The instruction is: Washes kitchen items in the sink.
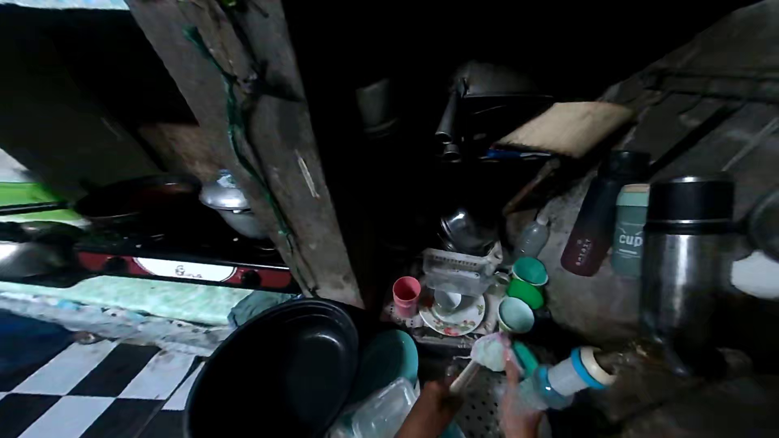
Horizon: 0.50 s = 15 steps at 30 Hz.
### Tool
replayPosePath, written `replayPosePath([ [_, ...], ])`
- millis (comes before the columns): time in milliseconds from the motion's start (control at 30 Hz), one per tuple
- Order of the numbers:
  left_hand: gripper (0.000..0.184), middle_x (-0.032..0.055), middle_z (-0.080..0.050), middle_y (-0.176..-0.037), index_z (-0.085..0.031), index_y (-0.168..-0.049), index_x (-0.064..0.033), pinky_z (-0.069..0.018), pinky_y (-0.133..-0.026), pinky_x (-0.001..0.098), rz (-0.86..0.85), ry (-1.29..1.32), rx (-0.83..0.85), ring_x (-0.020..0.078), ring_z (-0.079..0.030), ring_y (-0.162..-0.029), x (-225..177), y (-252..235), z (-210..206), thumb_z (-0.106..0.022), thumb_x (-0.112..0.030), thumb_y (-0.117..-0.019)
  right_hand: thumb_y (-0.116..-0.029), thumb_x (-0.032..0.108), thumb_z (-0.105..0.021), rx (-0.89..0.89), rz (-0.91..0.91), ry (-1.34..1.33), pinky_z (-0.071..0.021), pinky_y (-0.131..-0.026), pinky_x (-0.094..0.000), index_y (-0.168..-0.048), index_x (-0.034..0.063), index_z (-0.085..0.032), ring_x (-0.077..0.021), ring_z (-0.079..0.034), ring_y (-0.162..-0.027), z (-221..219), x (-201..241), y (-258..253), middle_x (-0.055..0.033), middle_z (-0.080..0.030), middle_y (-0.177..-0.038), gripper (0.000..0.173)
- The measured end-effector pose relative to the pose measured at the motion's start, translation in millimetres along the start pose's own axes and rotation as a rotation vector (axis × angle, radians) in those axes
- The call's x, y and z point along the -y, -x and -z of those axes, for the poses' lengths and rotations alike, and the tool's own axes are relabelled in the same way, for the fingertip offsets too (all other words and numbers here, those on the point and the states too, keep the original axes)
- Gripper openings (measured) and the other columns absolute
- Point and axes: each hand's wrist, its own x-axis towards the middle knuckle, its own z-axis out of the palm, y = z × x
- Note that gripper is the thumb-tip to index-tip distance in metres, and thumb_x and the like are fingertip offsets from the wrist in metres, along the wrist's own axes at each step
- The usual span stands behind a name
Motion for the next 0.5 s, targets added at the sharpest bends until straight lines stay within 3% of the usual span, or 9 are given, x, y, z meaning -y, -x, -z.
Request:
replayPosePath([
  [100,0.034,0.0155,-0.070,-0.111,-0.062,-0.131,0.0005,-0.0557,-0.094,0.0399,0.036,0.117,-0.110,0.0203,-0.069,-0.099,7,-6,-3,-0.059,-0.015,-0.1008,-0.0951,0.005,-0.067,0.009,-0.054,0.092,-0.0525,-0.101,-0.0302,-0.127,-0.0154,-0.058,-0.0192,-0.066,-0.113,3,2,-19,-0.0237,-0.067,-0.121,0.039],
  [200,0.035,0.0134,-0.070,-0.112,-0.061,-0.132,0.0007,-0.0557,-0.093,0.0360,0.047,0.224,-0.156,0.0164,-0.068,-0.100,16,-14,-6,-0.060,-0.014,-0.1000,-0.0961,0.011,-0.069,0.040,-0.177,0.244,-0.0458,-0.110,-0.0338,-0.139,-0.0131,-0.048,-0.0232,-0.060,-0.125,16,-14,-8,-0.0251,-0.061,-0.133,0.054],
  [267,0.033,0.0121,-0.070,-0.111,-0.062,-0.130,-0.0003,-0.0556,-0.091,0.0352,0.037,0.247,-0.144,0.0152,-0.068,-0.098,17,-18,-10,-0.060,-0.013,-0.0997,-0.0923,0.010,-0.073,0.096,-0.103,0.262,-0.0517,-0.104,-0.0361,-0.130,-0.0156,-0.055,-0.0252,-0.066,-0.116,15,-24,7,-0.0260,-0.066,-0.123,0.049],
  [333,0.032,0.0126,-0.070,-0.113,-0.062,-0.130,0.0007,-0.0558,-0.093,0.0358,0.003,0.273,-0.132,0.0157,-0.068,-0.100,10,-17,-16,-0.058,-0.010,-0.0998,-0.0911,0.010,-0.072,0.294,0.025,0.103,-0.0536,-0.104,-0.0384,-0.123,-0.0157,-0.061,-0.0266,-0.067,-0.116,10,-28,27,-0.0247,-0.068,-0.121,0.043],
  [400,0.030,0.0101,-0.071,-0.110,-0.063,-0.126,0.0011,-0.0585,-0.091,0.0341,-0.044,0.339,-0.131,0.0137,-0.069,-0.098,0,-13,-19,-0.058,-0.008,-0.0983,-0.0967,0.021,-0.066,0.516,0.118,-0.113,-0.0484,-0.113,-0.0400,-0.129,-0.0089,-0.061,-0.0257,-0.059,-0.129,-4,-33,33,-0.0201,-0.063,-0.134,0.044],
  [500,0.035,0.0096,-0.071,-0.114,-0.059,-0.133,0.0011,-0.0590,-0.091,0.0341,-0.038,0.504,-0.060,0.0152,-0.070,-0.101,-12,1,-14,-0.059,-0.006,-0.0982,-0.1009,0.012,-0.056,0.415,-0.078,-0.109,-0.0442,-0.113,-0.0331,-0.133,-0.0142,-0.055,-0.0209,-0.057,-0.129,-16,-32,21,-0.0230,-0.062,-0.134,0.041],
])
